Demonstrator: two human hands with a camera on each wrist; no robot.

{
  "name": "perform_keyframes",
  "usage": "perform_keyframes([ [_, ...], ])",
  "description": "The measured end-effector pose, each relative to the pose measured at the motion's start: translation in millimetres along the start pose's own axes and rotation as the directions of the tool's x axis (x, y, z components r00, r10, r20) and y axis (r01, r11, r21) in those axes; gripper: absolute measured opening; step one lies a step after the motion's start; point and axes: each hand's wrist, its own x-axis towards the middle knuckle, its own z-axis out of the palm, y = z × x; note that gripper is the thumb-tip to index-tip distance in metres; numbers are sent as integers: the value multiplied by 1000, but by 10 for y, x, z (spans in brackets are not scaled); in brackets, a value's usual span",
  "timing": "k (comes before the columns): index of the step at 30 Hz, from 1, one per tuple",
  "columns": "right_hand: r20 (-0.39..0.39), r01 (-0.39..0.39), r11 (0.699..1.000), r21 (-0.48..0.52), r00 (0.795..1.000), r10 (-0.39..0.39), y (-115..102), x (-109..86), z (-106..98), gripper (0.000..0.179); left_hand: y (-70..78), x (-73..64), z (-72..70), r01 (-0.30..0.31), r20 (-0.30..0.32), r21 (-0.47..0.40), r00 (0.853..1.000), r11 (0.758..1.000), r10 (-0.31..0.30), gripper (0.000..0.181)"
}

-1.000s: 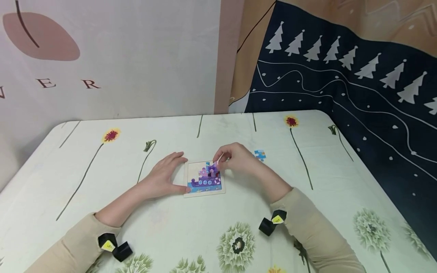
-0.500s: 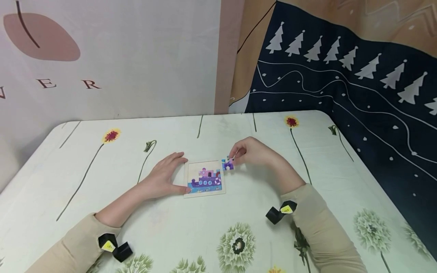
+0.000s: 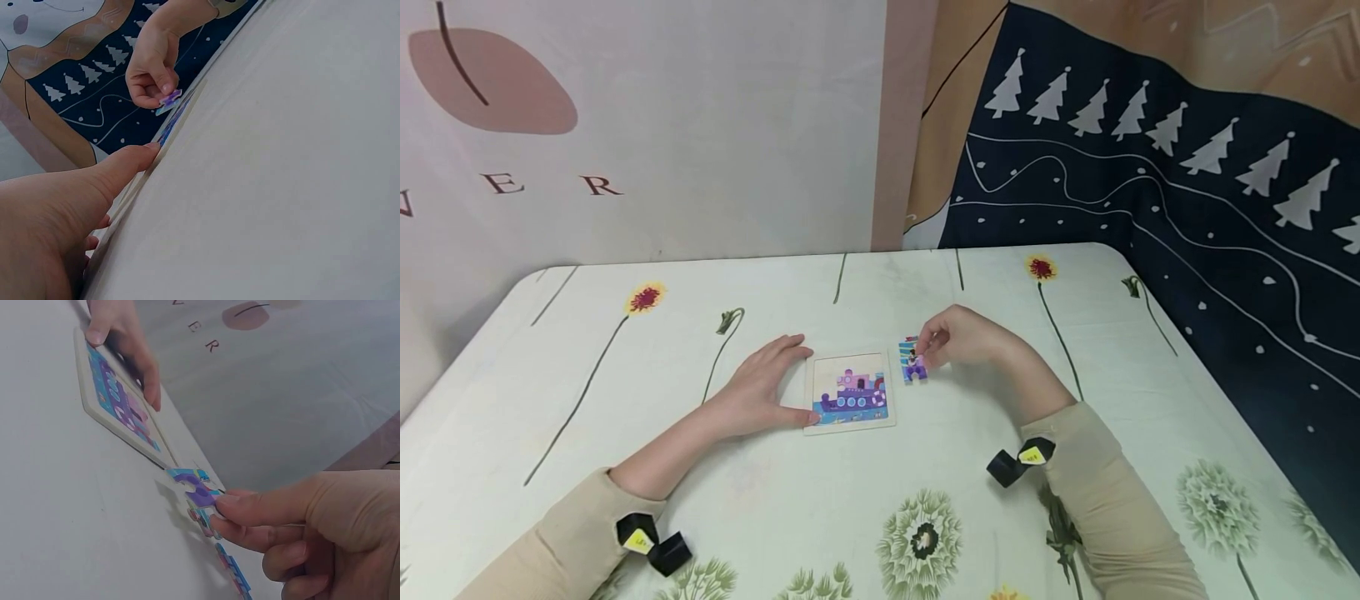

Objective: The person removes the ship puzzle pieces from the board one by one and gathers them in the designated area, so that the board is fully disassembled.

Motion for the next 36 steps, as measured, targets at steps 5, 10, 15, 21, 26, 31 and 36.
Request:
perform_keyframes([
  [5, 15, 6, 1000, -22, 1000, -6, 26, 8, 1, 11, -2, -1, 0, -5, -2, 2, 1000, 1000, 5, 91],
  [10, 24, 19, 999, -40, 1000, -18, 52, 15, 25, 8, 1, -3, 0, -4, -3, -2, 1000, 1000, 4, 91],
  [15, -2, 14, 996, -92, 1000, -14, 42, 12, 51, 6, -1, -1, 1, -3, -2, -2, 1000, 1000, 3, 91],
  [21, -51, -53, 983, -177, 998, 44, -1, 16, 101, 5, -12, 1, 8, -3, -5, 2, 1000, 1000, 3, 91],
  [26, -94, -130, 959, -252, 990, 110, -70, 9, 143, 5, -21, 3, 18, -2, -7, 5, 1000, 1000, 2, 91],
  [31, -137, -170, 935, -312, 982, 133, -131, -7, 184, 6, -31, 8, 25, -6, -10, 8, 1000, 1000, 7, 91],
  [36, -170, -202, 908, -367, 974, 148, -171, -24, 214, 7, -33, 9, 25, -7, -9, 9, 1000, 1000, 7, 92],
])
